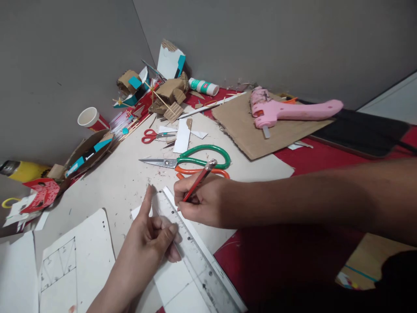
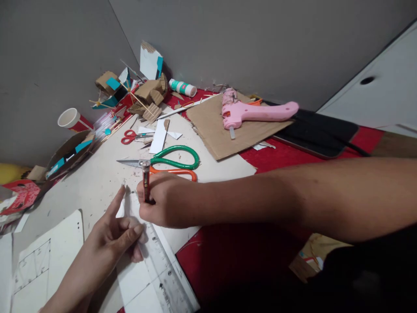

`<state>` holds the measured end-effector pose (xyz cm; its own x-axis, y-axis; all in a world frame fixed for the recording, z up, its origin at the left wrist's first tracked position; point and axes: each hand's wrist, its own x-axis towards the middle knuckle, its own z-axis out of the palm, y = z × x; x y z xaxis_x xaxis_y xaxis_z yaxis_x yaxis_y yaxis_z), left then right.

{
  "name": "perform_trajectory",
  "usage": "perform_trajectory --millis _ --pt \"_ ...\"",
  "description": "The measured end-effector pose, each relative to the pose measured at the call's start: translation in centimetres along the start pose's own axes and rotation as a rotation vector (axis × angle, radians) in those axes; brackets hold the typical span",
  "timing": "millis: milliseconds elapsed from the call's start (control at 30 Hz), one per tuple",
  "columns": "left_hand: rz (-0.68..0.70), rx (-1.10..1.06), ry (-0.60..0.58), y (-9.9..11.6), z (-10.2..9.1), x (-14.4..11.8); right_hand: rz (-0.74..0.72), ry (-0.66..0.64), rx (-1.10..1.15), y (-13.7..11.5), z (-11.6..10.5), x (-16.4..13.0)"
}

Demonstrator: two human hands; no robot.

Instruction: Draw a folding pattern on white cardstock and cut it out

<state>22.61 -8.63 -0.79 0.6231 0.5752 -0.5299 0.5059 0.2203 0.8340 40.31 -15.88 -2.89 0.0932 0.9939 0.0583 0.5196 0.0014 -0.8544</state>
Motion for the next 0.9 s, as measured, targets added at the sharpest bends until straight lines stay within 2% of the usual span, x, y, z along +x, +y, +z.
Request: perform_trajectory --millis 200,300,400,467,567,633,767,900 --pt "0.008 -0.018 0.024 -0.3 0.3 -0.1 0.058 0.008 0.021 -0.5 -0.2 0.3" --pt "-0.010 -0.017 0.048 0.1 -0.2 -0.8 0.045 0.033 0.017 -0.3 -0.1 0.3" --pt "-0.008 0.076 0.170 1.5 -1.9 -2.0 0.028 0.055 0.027 0.0 0.1 0.2" --pt "0.030 0.195 0.312 2.6 -3.0 -2.7 0.046 0.071 0.038 0.2 0.2 0.2" --pt "0.066 0.245 0.434 3.5 -3.7 -3.2 0.072 0.077 0.063 0.2 0.1 0.3" --pt "0.069 0.242 0.417 3.3 -3.1 -3.1 0.074 0.077 0.072 0.1 0.1 0.3" --pt "0.048 0.144 0.262 1.8 -1.1 -2.1 0.062 0.074 0.076 0.0 0.0 0.5" --pt "0.047 0.015 0.214 0.6 -0.1 -1.2 0.047 0.064 0.068 -0.2 -0.3 0.4"
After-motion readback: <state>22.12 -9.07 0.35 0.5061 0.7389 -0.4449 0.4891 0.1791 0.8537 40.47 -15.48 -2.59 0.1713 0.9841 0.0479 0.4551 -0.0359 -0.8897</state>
